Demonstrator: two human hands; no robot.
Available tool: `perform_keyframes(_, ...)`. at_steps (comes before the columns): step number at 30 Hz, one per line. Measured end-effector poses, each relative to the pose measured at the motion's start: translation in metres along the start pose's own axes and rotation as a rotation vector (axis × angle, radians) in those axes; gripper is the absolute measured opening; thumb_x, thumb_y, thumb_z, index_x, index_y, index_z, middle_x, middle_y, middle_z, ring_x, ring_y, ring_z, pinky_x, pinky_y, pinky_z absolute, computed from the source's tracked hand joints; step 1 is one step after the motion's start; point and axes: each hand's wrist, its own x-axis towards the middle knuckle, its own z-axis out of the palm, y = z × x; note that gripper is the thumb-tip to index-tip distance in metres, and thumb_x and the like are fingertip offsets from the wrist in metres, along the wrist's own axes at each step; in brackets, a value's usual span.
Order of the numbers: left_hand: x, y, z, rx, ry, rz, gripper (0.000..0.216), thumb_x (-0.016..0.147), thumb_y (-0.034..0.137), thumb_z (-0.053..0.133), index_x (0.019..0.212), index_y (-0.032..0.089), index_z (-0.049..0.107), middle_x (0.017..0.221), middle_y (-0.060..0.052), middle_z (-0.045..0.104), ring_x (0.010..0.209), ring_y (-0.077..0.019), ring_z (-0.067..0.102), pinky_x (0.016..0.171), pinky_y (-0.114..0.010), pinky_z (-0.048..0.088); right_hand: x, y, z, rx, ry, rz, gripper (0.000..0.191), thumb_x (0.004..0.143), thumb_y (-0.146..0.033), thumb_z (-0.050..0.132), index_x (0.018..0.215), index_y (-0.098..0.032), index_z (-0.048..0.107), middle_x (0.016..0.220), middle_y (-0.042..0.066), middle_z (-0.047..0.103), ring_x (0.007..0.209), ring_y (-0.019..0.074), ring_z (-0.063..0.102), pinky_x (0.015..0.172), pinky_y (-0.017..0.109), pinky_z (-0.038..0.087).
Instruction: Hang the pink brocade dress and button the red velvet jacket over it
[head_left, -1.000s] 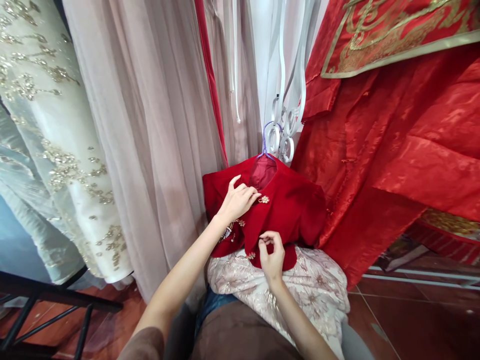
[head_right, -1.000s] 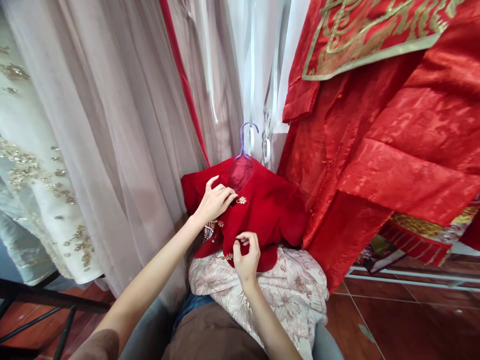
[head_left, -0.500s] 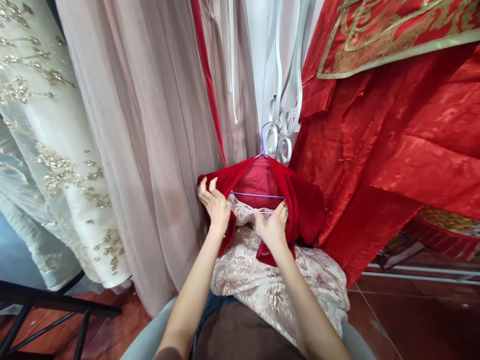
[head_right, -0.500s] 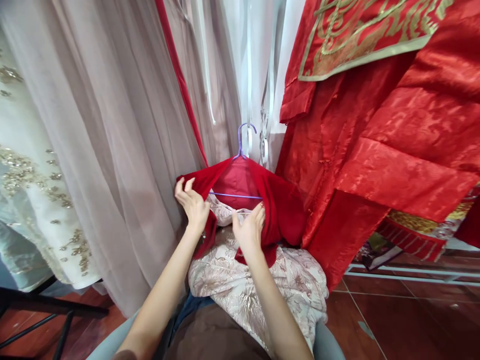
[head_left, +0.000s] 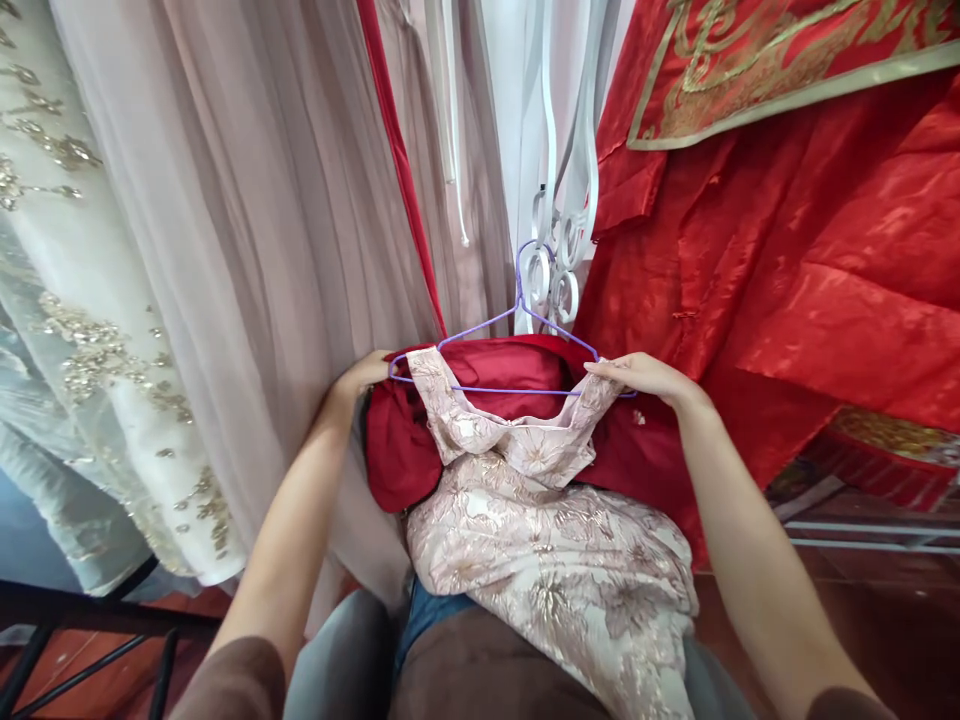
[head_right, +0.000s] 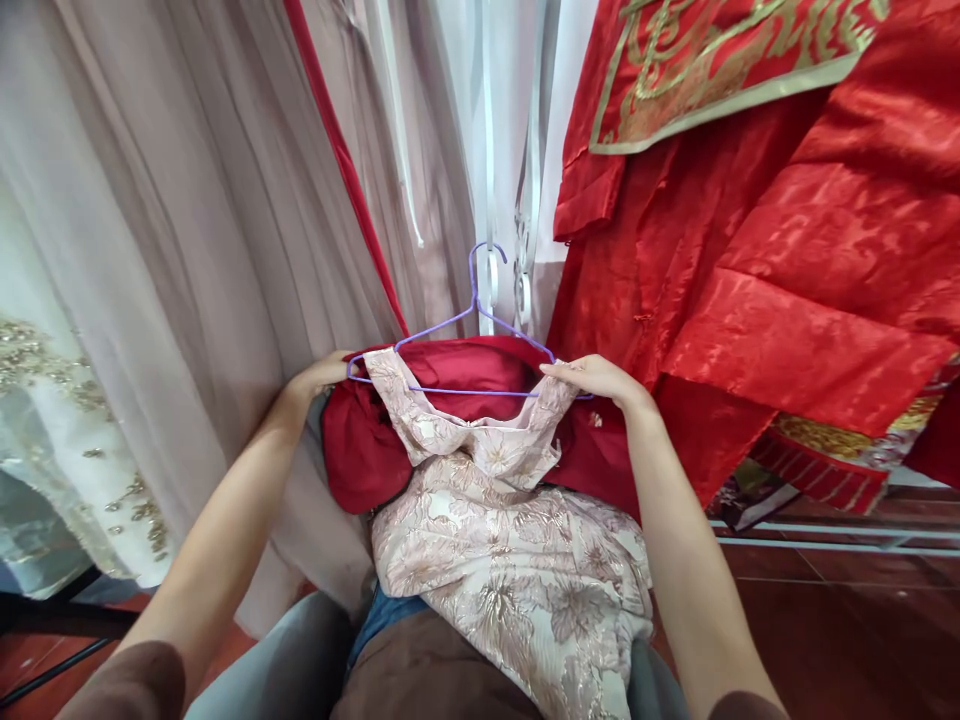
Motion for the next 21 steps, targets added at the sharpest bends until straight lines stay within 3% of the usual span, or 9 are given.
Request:
perform_keyframes(2, -0.004, -0.008, 0.000, 0.062, -0.210, 0.059, 0.045, 0.039, 0.027, 0.078, 0.083, 0.017, 0.071, 0.079, -0.004, 0.073, 0.081, -0.0278, 0.066, 0.076, -0.038, 0.053, -0.002, 0.007, -0.010, 0.139, -0.130, -0.043, 0.053, 0.067, -0.065, 0.065, 0.084, -0.016, 0.073, 0.075, 0.006, 0.071, 0.069, 0.0192, 0.064, 0.064, 0.028, 0.048)
perform_keyframes(4, -0.014, -0.010, -0.001, 0.078, -0.376, 0.173, 0.061, 0.040, 0.027, 0.080, 0.100, 0.021, 0.069, 0.102, -0.005, 0.072, 0.099, -0.0268, 0.064, 0.090, -0.037, 0.049, -0.005, 0.014, -0.012, 0.224, -0.072, -0.098, 0.051, 0.064, -0.062, 0.069, 0.086, -0.017, 0.072, 0.076, 0.005, 0.071, 0.068, 0.0167, 0.063, 0.063, 0.027, 0.048)
perform_keyframes(6, -0.025, -0.006, -0.002, 0.015, -0.395, 0.296, 0.071, 0.052, 0.034, 0.079, 0.120, 0.024, 0.060, 0.126, -0.007, 0.061, 0.115, -0.0247, 0.056, 0.097, -0.035, 0.045, -0.008, 0.018, -0.010, 0.273, 0.058, -0.151, 0.049, 0.061, -0.060, 0.073, 0.087, -0.018, 0.071, 0.082, 0.005, 0.072, 0.074, 0.0173, 0.065, 0.068, 0.027, 0.050)
perform_keyframes(9, -0.037, 0.008, 0.000, 0.033, -0.198, 0.463, 0.067, 0.071, 0.043, 0.068, 0.132, 0.024, 0.049, 0.137, -0.007, 0.052, 0.122, -0.0232, 0.051, 0.100, -0.033, 0.042, -0.009, 0.019, -0.003, 0.278, 0.191, -0.226, 0.048, 0.059, -0.058, 0.075, 0.087, -0.019, 0.071, 0.089, 0.007, 0.073, 0.082, 0.0203, 0.066, 0.077, 0.031, 0.051)
perform_keyframes(12, -0.040, 0.020, 0.013, 0.204, 0.029, 0.582, 0.048, 0.079, 0.045, 0.061, 0.120, 0.021, 0.061, 0.121, -0.007, 0.064, 0.111, -0.0232, 0.059, 0.099, -0.034, 0.043, -0.007, 0.018, 0.006, 0.277, 0.290, -0.305, 0.045, 0.060, -0.055, 0.076, 0.083, -0.017, 0.072, 0.083, 0.007, 0.073, 0.081, 0.0219, 0.068, 0.079, 0.034, 0.052)
perform_keyframes(15, -0.038, 0.022, 0.033, 0.207, 0.250, 0.654, 0.036, 0.079, 0.044, 0.061, 0.102, 0.019, 0.070, 0.108, -0.007, 0.070, 0.101, -0.0225, 0.064, 0.095, -0.034, 0.046, -0.004, 0.018, 0.014, 0.300, 0.389, -0.378, 0.041, 0.061, -0.052, 0.076, 0.081, -0.016, 0.072, 0.081, 0.008, 0.073, 0.080, 0.0222, 0.068, 0.080, 0.037, 0.053)
perform_keyframes(18, -0.036, 0.018, 0.043, 0.084, 0.313, 0.650, 0.033, 0.079, 0.045, 0.061, 0.095, 0.018, 0.073, 0.105, -0.006, 0.072, 0.098, -0.0217, 0.065, 0.093, -0.033, 0.048, -0.002, 0.021, 0.018, 0.303, 0.481, -0.416, 0.037, 0.063, -0.050, 0.075, 0.080, -0.016, 0.072, 0.082, 0.007, 0.073, 0.079, 0.0217, 0.068, 0.081, 0.037, 0.053)
perform_keyframes(21, -0.034, 0.003, 0.036, -0.048, 0.334, 0.562, 0.041, 0.080, 0.049, 0.058, 0.100, 0.016, 0.072, 0.106, -0.006, 0.071, 0.100, -0.0219, 0.066, 0.093, -0.034, 0.049, -0.003, 0.030, 0.015, 0.329, 0.568, -0.420, 0.035, 0.064, -0.049, 0.075, 0.078, -0.017, 0.071, 0.082, 0.006, 0.073, 0.079, 0.0214, 0.068, 0.082, 0.037, 0.053)
